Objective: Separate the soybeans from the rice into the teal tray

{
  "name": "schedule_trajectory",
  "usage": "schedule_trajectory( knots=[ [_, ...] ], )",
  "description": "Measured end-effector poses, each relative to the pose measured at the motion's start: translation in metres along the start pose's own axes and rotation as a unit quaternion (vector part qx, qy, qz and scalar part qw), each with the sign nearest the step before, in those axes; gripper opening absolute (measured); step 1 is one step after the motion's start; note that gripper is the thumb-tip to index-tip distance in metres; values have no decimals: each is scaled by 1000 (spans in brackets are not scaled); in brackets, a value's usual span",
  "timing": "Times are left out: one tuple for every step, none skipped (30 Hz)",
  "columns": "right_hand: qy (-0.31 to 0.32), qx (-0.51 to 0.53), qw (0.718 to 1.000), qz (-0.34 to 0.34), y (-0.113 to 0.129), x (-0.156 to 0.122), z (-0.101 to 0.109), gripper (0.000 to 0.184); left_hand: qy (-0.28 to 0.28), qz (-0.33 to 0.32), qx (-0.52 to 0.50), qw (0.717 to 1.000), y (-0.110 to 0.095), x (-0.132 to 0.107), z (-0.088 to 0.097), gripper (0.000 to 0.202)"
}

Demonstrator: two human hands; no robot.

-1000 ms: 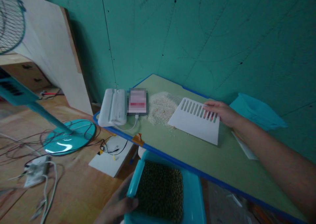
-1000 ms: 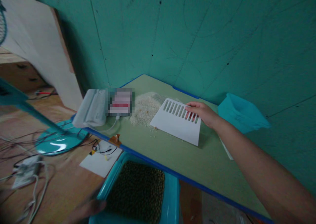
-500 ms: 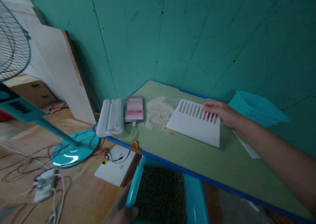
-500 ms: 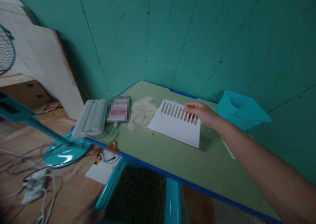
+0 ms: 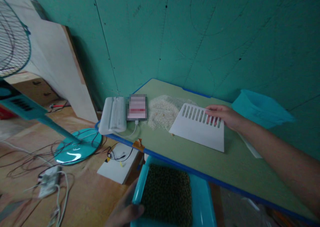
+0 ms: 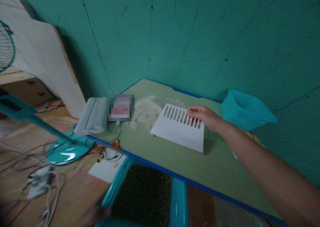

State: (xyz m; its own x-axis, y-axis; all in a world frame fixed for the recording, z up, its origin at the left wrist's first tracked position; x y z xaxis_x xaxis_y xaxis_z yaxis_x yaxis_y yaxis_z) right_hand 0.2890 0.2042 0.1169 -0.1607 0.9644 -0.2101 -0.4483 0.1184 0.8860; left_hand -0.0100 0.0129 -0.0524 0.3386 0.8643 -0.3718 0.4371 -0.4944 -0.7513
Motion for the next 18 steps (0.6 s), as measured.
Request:
schedule_trajectory(
  knots=[
    [1,-3,1000,-1,1,-1,-1,20,0,1,-2,1000,0,-1,0,48],
    [2,-6,1000,-1,3,-1,-3,21,-2,0,-2,1000,0,-2,0,48],
    [2,-9,1000,0,4,-2,-5,21,-5,-1,-1,1000,0,-2,1,46],
    [2,-12,1000,1,6,-3,-6,21,-9,-2,0,1000,0,-2,2,44],
    [3,-14,1000,1,8,-4,-8,21,-12,-3,1,1000,0,-2,4,40],
    [4,-16,1000,1,10,-5,-10,21,-12,-4,4,1000,0,-1,7,36],
    [6,-15,1000,0,11,-6,-12,21,-2,1,13,1000,0,0,9,32],
    [8,-14,1000,1,12,-6,-14,20,16,12,29,999,1,1,10,28],
    [12,-13,1000,1,13,-6,-16,20,31,25,46,998,2,2,12,25],
    [17,-10,1000,3,15,-7,-18,19,39,34,61,997,3,2,14,24],
    [23,-8,1000,6,16,-7,-20,19,37,36,71,996,3,3,16,23],
    [30,-8,999,9,17,-7,-22,19,19,23,71,997,2,4,19,23],
    [37,-9,999,11,18,-8,-24,19,-1,6,65,998,0,4,21,23],
    [42,-10,999,14,19,-9,-27,19,-18,-11,58,998,-1,4,23,23],
    [47,-13,999,15,20,-10,-28,19,-18,-13,57,998,-1,3,24,22],
    [50,-15,998,17,21,-11,-30,19,-4,-5,60,998,0,3,22,22],
    [54,-17,998,18,21,-12,-32,20,12,7,64,998,1,3,21,21],
    [56,-17,998,18,21,-13,-33,20,31,23,66,997,3,2,19,20]
  ],
)
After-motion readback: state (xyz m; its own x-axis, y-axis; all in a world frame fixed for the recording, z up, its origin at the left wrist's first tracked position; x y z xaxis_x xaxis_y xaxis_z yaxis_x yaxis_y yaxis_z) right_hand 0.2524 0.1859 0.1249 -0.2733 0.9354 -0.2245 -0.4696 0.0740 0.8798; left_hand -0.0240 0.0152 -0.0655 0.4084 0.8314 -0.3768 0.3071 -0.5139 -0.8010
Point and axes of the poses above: each hand's wrist, its own x-axis towards the middle knuckle, its own z-axis out of the back of the hand, y = z × x, the point moved 5 cm from there along x, towards the middle knuckle, and after that the axes turned 1 degree about -x, right-handed, at the moved point
